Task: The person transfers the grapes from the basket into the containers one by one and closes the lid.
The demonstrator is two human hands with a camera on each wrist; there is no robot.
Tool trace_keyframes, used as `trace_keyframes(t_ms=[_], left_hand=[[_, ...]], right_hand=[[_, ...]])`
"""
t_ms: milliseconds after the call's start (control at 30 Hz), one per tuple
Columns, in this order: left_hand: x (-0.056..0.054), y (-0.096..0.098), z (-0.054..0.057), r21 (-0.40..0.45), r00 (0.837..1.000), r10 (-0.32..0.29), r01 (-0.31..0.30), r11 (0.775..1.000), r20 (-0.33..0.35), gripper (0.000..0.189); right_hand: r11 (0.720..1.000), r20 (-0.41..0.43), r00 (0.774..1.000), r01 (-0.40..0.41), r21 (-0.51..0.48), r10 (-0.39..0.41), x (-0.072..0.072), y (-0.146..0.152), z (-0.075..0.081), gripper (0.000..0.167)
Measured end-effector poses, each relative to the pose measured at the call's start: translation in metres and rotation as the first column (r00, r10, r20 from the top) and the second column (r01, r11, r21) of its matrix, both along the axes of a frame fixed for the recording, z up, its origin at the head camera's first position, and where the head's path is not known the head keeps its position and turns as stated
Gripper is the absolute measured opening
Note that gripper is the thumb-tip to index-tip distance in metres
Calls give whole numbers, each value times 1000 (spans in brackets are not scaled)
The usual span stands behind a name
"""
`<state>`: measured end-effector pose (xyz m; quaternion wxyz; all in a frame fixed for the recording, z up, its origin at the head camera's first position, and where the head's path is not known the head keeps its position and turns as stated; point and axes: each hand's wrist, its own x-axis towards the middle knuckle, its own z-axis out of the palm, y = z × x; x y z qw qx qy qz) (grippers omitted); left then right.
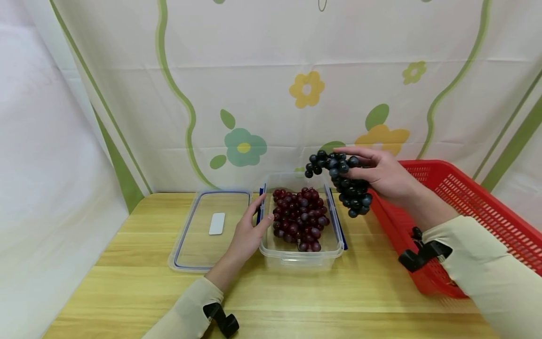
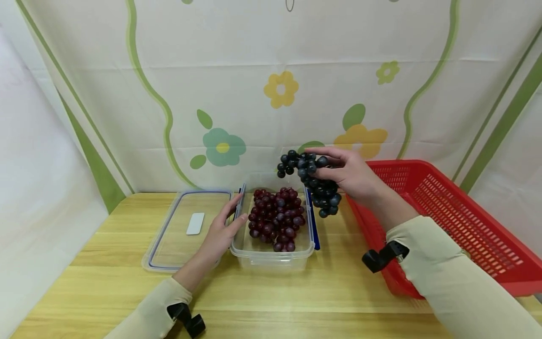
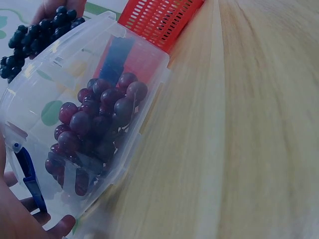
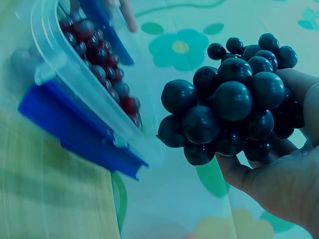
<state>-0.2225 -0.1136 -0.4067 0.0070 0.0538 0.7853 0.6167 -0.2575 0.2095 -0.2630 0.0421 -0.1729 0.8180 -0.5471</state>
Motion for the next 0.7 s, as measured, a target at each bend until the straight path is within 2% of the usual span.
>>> trace_keyframes(t_ms=[233, 467, 600, 700], left_hand=[[-1, -1, 0, -1, 1000, 1, -1, 1000, -8, 64], [-1, 0, 0, 5, 1000, 1, -1, 1000, -12, 64], [-1, 1, 0, 6, 1000, -4, 4, 1000, -18, 64], [-2, 1, 0, 3, 1000, -7, 8, 1000, -24, 64]], right_hand=[[997, 3, 997, -79, -17, 79, 0, -25, -5, 54], [992, 10, 992, -124, -8, 124, 6, -45, -14, 55], [989, 10, 990, -142, 48, 142, 9, -51, -22, 53], [985, 42, 987, -157, 66, 155, 13, -54, -28, 52]])
